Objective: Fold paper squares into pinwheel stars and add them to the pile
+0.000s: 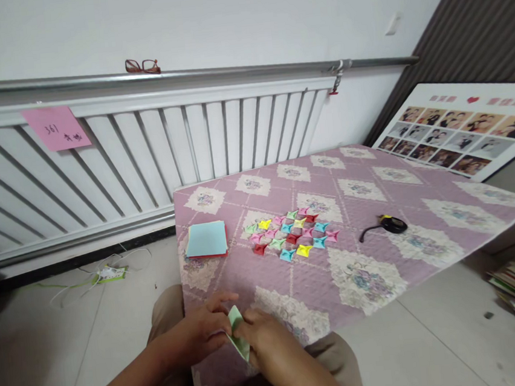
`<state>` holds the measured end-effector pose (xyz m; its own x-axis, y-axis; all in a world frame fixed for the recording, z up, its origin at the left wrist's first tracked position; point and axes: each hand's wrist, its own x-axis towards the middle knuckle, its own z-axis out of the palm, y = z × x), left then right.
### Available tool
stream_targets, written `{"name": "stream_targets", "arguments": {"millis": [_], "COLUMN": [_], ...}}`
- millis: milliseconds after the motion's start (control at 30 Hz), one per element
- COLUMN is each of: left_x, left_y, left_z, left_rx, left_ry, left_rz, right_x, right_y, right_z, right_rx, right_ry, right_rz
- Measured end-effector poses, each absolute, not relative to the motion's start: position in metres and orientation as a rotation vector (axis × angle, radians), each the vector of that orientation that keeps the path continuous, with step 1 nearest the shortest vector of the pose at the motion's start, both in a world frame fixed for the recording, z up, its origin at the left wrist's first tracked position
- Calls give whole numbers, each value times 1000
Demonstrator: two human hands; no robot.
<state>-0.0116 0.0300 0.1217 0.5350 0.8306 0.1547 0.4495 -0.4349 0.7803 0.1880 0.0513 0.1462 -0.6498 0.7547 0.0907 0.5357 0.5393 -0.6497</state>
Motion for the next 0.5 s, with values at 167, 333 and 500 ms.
{"name": "stream_targets", "arguments": {"millis": [167, 333, 500], "left_x": [-14, -12, -9], "left_y": [30, 24, 10], "left_z": [122, 117, 112], "left_rx": [2083, 2078, 2107], "left_ry": [1003, 1070, 1213], "left_rz": [770, 845, 1046], "right_x": [192, 193, 185], "right_y": [55, 48, 35], "right_z": [141, 133, 124], "right_rx": [-978, -1106, -1179], "right_ry": [-2485, -2281, -2003], "right_rz": [988, 1049, 1075]}}
